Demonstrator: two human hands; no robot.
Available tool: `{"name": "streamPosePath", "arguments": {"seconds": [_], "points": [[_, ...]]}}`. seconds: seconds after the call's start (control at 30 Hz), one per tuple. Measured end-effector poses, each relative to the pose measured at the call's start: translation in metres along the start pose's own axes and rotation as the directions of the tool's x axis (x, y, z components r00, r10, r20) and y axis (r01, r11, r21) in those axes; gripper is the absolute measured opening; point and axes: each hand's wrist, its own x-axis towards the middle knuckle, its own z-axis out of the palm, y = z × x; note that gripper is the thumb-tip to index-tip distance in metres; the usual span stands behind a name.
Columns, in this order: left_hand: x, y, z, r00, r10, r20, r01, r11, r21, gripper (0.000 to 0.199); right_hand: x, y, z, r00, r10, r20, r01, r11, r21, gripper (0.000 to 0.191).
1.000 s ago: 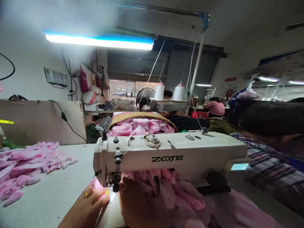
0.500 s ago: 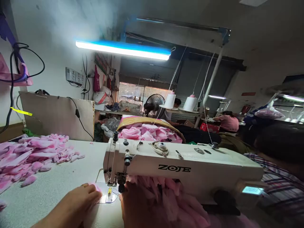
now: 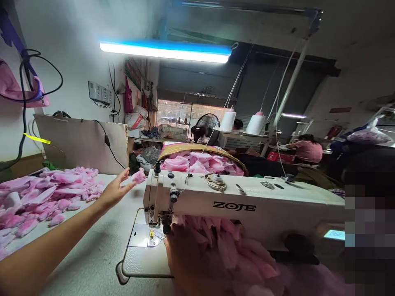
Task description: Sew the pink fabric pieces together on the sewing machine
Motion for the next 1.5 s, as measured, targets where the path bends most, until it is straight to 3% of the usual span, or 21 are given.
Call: {"name": "streamPosePath", "arguments": {"seconds": [0.17,0.37,0.47,0.77,0.83,1.03,1.27,1.5], "points": [[-0.042,-0.019,0.018,0.986,0.126,0.111,-0.131,0.99,0.042,0.049,0.01,-0.007,0.003,0.998,-0.048,0.034,0.048,0.999,0.006,0.019],[-0.083,-0.036,0.023,0.938,0.23,0.259,-0.262,0.96,0.098,0.038,0.001,-0.012,-0.011,0.991,-0.107,0.079,0.114,0.989,-0.098,0.024],[-0.094,-0.041,0.025,0.918,0.26,0.301,-0.308,0.943,0.124,0.036,-0.006,-0.011,-0.02,0.98,-0.184,0.073,0.193,0.968,-0.157,0.027],[-0.105,-0.052,0.035,0.871,0.367,0.326,-0.468,0.82,0.329,0.039,-0.018,-0.013,-0.028,0.952,-0.25,0.177,0.251,0.968,0.016,0.013],[-0.105,-0.054,0.036,0.873,0.364,0.325,-0.466,0.818,0.337,0.041,-0.027,-0.005,-0.035,0.961,-0.213,0.173,0.212,0.977,0.027,0.019],[-0.105,-0.057,0.035,0.867,0.367,0.337,-0.474,0.814,0.334,0.043,-0.039,0.035,-0.04,0.979,0.117,0.164,-0.111,0.993,-0.049,0.03],[-0.107,-0.048,0.032,0.871,0.343,0.352,-0.456,0.831,0.319,0.043,-0.022,0.05,-0.02,0.98,0.162,0.119,-0.163,0.987,-0.008,0.02],[-0.108,-0.032,0.023,0.843,0.35,0.408,-0.478,0.835,0.271,0.041,-0.033,0.063,-0.049,0.957,0.288,0.031,-0.289,0.942,0.17,0.019]]}}
